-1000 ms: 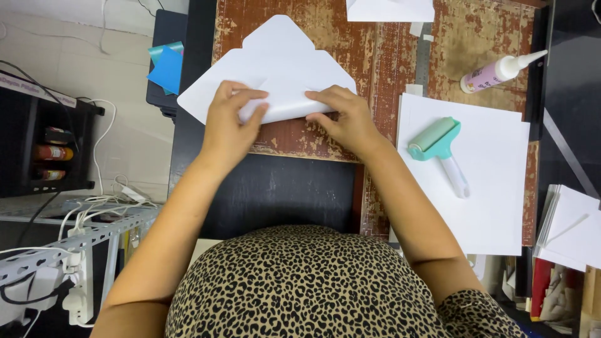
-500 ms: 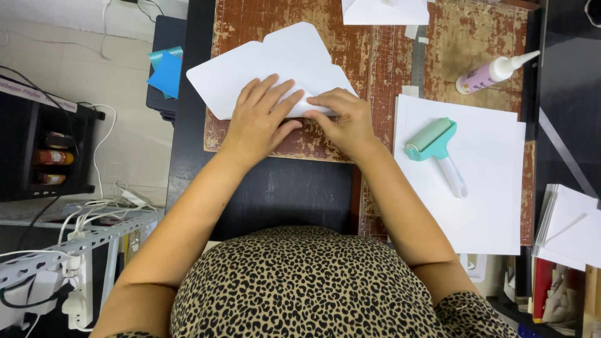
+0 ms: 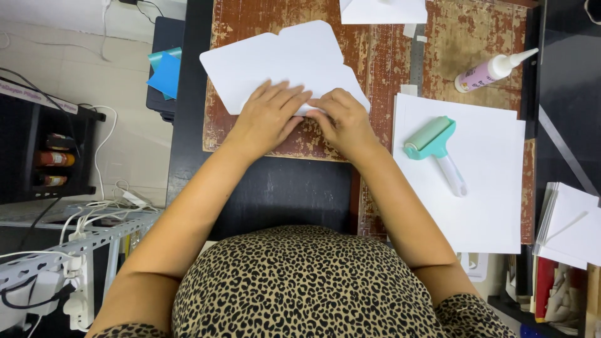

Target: Creating handmade envelopes by folding paper, applying glue, and using a roller and a cutting machine.

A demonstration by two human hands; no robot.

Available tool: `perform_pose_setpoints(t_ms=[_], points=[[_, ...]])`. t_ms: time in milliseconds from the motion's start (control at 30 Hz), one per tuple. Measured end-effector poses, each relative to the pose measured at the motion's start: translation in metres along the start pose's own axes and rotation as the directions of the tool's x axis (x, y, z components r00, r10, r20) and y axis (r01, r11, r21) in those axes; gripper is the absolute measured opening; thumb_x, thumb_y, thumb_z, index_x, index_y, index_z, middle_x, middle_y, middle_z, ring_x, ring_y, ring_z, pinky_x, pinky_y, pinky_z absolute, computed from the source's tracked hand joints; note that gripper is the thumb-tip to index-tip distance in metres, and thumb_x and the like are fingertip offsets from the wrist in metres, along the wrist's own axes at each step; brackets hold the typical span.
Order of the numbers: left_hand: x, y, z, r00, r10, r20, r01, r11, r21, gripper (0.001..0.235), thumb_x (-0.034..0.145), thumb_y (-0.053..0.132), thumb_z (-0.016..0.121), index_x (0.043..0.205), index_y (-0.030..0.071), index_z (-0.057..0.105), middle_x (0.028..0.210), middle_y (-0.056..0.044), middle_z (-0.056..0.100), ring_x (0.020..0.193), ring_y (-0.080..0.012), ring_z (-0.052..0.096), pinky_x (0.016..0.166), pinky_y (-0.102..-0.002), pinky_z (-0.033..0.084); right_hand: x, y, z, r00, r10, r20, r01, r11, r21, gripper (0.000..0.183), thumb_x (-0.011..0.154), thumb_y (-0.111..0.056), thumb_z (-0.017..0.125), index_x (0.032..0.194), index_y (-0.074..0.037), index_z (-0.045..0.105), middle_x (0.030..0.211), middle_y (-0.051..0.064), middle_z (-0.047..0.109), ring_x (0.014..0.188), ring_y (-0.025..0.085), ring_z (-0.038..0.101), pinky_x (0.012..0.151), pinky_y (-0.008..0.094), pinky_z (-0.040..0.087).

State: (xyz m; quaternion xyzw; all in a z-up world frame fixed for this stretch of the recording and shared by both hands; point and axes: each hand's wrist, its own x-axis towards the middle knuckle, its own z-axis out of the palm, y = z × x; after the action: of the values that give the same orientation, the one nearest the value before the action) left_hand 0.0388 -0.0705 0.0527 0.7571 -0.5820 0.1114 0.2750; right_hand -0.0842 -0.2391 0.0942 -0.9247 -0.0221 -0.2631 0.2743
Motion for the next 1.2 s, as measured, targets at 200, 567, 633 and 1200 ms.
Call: perform_pose_setpoints(t_ms=[200, 567, 633, 1200], points=[[-0.002, -0.014, -0.031, 0.933, -0.344, -0.110, 0.329, 0.935, -0.129, 0.094, 0.075, 0.038, 0.098, 0.153, 0.018, 0.048, 0.143, -0.019, 0.044, 0.123, -0.0401, 0.053, 0.108, -0.055, 0.039, -0.005, 0.003, -0.015, 0.986, 0.020, -0.164, -0.004, 0.995, 0.098, 0.020, 0.096, -0.007, 0.080, 0.116, -0.003, 0.076, 0.096, 0.013, 0.070, 0.081, 0.022, 0.065, 0.070, 0.032, 0.052], [0.003, -0.007, -0.052, 0.945, -0.262, -0.195, 0.158, 0.888, -0.431, 0.057, 0.086, 0.022, 0.090, 0.137, 0.022, 0.064, 0.104, 0.001, 0.071, 0.094, -0.0242, 0.069, 0.092, -0.037, 0.046, -0.004, 0.007, -0.044, 0.984, 0.105, -0.145, -0.078, 0.981, 0.178, 0.032, 0.090, -0.012, 0.087, 0.121, -0.011, 0.078, 0.091, 0.012, 0.075, 0.087, 0.025, 0.065, 0.087, 0.039, 0.047], [0.006, -0.007, -0.050, 0.951, -0.242, -0.191, 0.145, 0.898, -0.415, 0.047, 0.088, 0.026, 0.087, 0.130, 0.025, 0.068, 0.111, 0.008, 0.074, 0.095, -0.0182, 0.070, 0.092, -0.032, 0.044, -0.005, 0.010, -0.045, 0.984, 0.102, -0.149, -0.081, 0.987, 0.140, 0.032, 0.089, -0.011, 0.087, 0.120, -0.010, 0.078, 0.091, 0.012, 0.075, 0.088, 0.026, 0.065, 0.088, 0.040, 0.047], [0.018, 0.006, -0.058, 0.948, -0.189, -0.258, 0.082, 0.924, -0.372, 0.034, 0.089, 0.017, 0.086, 0.120, 0.009, 0.076, 0.117, -0.015, 0.061, 0.082, -0.0348, 0.065, 0.078, -0.048, 0.052, -0.004, 0.008, -0.048, 0.975, 0.149, -0.165, -0.130, 0.984, 0.120, 0.015, 0.092, -0.005, 0.084, 0.106, -0.004, 0.080, 0.084, 0.013, 0.065, 0.080, 0.024, 0.057, 0.078, 0.038, 0.048]])
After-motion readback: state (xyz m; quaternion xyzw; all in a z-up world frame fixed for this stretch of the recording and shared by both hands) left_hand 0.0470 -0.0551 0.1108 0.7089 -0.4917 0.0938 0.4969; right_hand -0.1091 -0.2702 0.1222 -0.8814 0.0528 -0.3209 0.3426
